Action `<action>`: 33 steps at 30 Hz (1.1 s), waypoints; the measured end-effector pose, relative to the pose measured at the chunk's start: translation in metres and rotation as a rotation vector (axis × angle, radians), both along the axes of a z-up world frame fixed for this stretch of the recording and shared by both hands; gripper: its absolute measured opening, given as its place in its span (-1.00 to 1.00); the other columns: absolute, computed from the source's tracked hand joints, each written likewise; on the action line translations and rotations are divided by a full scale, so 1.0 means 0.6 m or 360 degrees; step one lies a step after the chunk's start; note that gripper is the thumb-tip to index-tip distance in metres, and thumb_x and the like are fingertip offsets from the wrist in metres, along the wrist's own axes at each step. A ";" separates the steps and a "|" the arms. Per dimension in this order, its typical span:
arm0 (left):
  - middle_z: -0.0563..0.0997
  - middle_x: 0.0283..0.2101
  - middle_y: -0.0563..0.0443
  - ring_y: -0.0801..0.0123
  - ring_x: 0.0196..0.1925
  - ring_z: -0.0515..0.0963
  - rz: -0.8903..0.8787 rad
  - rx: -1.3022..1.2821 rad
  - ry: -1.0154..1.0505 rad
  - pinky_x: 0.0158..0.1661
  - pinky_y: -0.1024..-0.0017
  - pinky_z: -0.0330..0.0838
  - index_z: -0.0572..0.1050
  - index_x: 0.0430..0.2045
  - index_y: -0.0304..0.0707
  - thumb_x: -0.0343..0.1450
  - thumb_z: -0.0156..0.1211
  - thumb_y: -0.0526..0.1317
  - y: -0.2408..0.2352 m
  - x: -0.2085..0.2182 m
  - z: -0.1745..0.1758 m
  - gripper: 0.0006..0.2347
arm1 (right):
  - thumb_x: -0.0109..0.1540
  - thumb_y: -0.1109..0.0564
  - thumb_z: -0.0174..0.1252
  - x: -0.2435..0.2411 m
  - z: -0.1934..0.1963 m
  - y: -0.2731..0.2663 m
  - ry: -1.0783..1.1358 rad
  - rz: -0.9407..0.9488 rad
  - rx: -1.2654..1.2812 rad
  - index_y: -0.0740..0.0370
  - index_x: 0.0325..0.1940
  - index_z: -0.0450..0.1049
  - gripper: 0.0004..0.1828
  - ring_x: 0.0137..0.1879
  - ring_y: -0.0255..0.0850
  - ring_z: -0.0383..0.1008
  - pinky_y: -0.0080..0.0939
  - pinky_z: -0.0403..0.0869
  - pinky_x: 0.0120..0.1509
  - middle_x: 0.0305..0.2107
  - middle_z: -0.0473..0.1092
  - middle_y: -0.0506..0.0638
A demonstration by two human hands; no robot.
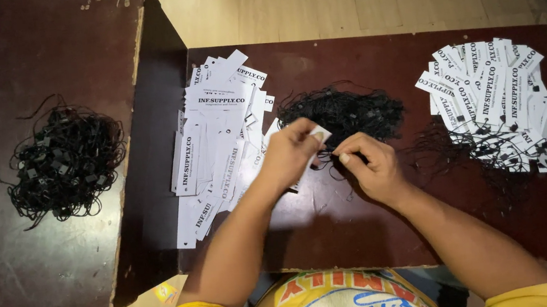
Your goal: The person sits at a table and repeatedly picks up a small white tag and a black wired component. They thread the tag through a loop on the component and place the assembled item into a pile on the right side of the table.
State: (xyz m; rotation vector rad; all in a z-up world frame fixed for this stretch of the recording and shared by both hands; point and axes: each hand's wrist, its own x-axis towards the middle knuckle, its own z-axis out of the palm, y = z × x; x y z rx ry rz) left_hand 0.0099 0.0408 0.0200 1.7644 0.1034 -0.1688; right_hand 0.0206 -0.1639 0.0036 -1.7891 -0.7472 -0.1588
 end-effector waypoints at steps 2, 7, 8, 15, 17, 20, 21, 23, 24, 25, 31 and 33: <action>0.71 -0.44 -0.07 0.37 -0.54 0.69 -0.0015 -0.0042 0.0006 -0.35 0.48 0.51 0.60 -0.17 -0.11 0.46 0.13 -0.17 -0.016 -0.011 0.006 -0.83 | 0.33 0.25 0.18 0.001 -0.004 -0.005 -0.0021 -0.0028 -0.0001 0.26 -0.29 0.56 -0.88 -0.23 -0.06 0.59 -0.10 0.53 -0.10 -0.36 0.56 0.05; 0.72 -0.37 -0.12 0.36 -0.56 0.66 -0.0041 -0.0124 0.0006 -0.38 0.44 0.52 0.62 -0.12 -0.14 0.45 0.07 -0.12 -0.041 -0.017 -0.008 -0.76 | 0.34 0.24 0.18 0.004 -0.014 -0.012 -0.0057 -0.0070 0.0001 0.27 -0.28 0.55 -0.89 -0.23 -0.05 0.57 -0.07 0.52 -0.11 -0.38 0.53 0.07; 0.71 -0.38 -0.11 0.32 -0.53 0.68 -0.0038 -0.0078 0.0005 -0.36 0.44 0.53 0.64 -0.13 -0.15 0.43 0.11 -0.15 -0.044 -0.018 -0.001 -0.76 | 0.34 0.25 0.19 0.004 -0.015 -0.012 -0.0064 -0.0076 0.0007 0.28 -0.27 0.55 -0.90 -0.22 -0.03 0.58 -0.06 0.53 -0.10 -0.37 0.53 0.08; 0.67 -0.36 -0.05 0.37 -0.48 0.69 0.0010 -0.0103 0.0040 -0.35 0.47 0.57 0.64 -0.07 -0.12 0.42 0.19 -0.14 -0.046 -0.028 0.030 -0.75 | 0.34 0.25 0.19 0.003 -0.010 -0.012 -0.0054 -0.0107 -0.0002 0.27 -0.29 0.54 -0.88 -0.24 -0.01 0.58 -0.07 0.52 -0.11 -0.39 0.53 0.09; 0.67 -0.34 -0.09 0.32 -0.47 0.70 -0.0014 -0.0136 0.0032 -0.34 0.43 0.57 0.65 -0.09 -0.14 0.44 0.16 -0.10 -0.045 -0.025 0.024 -0.75 | 0.35 0.26 0.18 0.003 -0.008 -0.012 -0.0052 -0.0115 -0.0015 0.27 -0.29 0.54 -0.88 -0.25 -0.01 0.57 -0.06 0.52 -0.12 -0.40 0.52 0.09; 0.65 -0.37 -0.12 0.26 -0.49 0.70 -0.0019 -0.0206 -0.0022 -0.36 0.40 0.58 0.66 -0.16 -0.20 0.45 0.13 -0.12 -0.044 -0.025 0.019 -0.76 | 0.35 0.27 0.16 0.004 -0.010 -0.013 -0.0049 -0.0134 -0.0031 0.27 -0.29 0.54 -0.87 -0.24 -0.01 0.57 -0.05 0.52 -0.10 -0.41 0.51 0.08; 0.62 -0.43 -0.11 0.25 -0.51 0.70 0.0000 -0.0242 -0.0068 -0.38 0.41 0.58 0.67 -0.20 -0.24 0.43 0.13 -0.18 -0.044 -0.025 0.019 -0.78 | 0.36 0.27 0.16 0.005 -0.012 -0.014 -0.0049 -0.0146 -0.0034 0.27 -0.29 0.54 -0.87 -0.23 -0.01 0.58 -0.04 0.52 -0.08 -0.41 0.51 0.07; 0.62 -0.41 -0.12 0.26 -0.51 0.70 0.0019 -0.0227 -0.0106 -0.39 0.42 0.58 0.67 -0.21 -0.24 0.42 0.15 -0.21 -0.045 -0.023 0.014 -0.80 | 0.35 0.27 0.17 0.003 -0.008 -0.013 -0.0047 -0.0152 -0.0043 0.27 -0.30 0.54 -0.87 -0.23 0.00 0.58 -0.04 0.52 -0.09 -0.42 0.51 0.07; 0.62 -0.40 -0.13 0.26 -0.51 0.70 0.0037 -0.0211 -0.0145 -0.39 0.43 0.57 0.67 -0.21 -0.25 0.42 0.16 -0.23 -0.045 -0.022 0.011 -0.81 | 0.34 0.28 0.18 0.002 -0.006 -0.013 -0.0045 -0.0157 -0.0052 0.26 -0.30 0.54 -0.88 -0.24 0.01 0.58 -0.03 0.52 -0.10 -0.43 0.51 0.08; 0.62 -0.40 -0.13 0.26 -0.51 0.70 0.0037 -0.0211 -0.0145 -0.39 0.43 0.57 0.67 -0.21 -0.25 0.42 0.16 -0.23 -0.046 -0.022 0.007 -0.81 | 0.34 0.28 0.18 0.002 -0.004 -0.011 -0.0045 -0.0157 -0.0053 0.26 -0.30 0.54 -0.88 -0.24 0.01 0.58 -0.03 0.52 -0.10 -0.43 0.51 0.08; 0.61 -0.39 -0.10 0.30 -0.50 0.69 0.0027 -0.0251 -0.0123 -0.40 0.44 0.56 0.67 -0.24 -0.27 0.38 0.26 -0.22 -0.051 -0.023 -0.003 -0.83 | 0.33 0.32 0.18 0.004 -0.006 -0.011 -0.0032 -0.0179 -0.0057 0.26 -0.32 0.53 -0.87 -0.26 0.00 0.57 -0.04 0.53 -0.11 -0.46 0.50 0.08; 0.60 -0.41 -0.14 0.30 -0.52 0.68 0.0024 -0.0300 -0.0163 -0.42 0.46 0.55 0.66 -0.24 -0.30 0.37 0.27 -0.25 -0.053 -0.023 -0.006 -0.83 | 0.29 0.34 0.19 0.004 -0.009 -0.012 -0.0017 -0.0200 -0.0079 0.25 -0.31 0.53 -0.89 -0.26 0.02 0.57 -0.03 0.52 -0.11 -0.46 0.49 0.08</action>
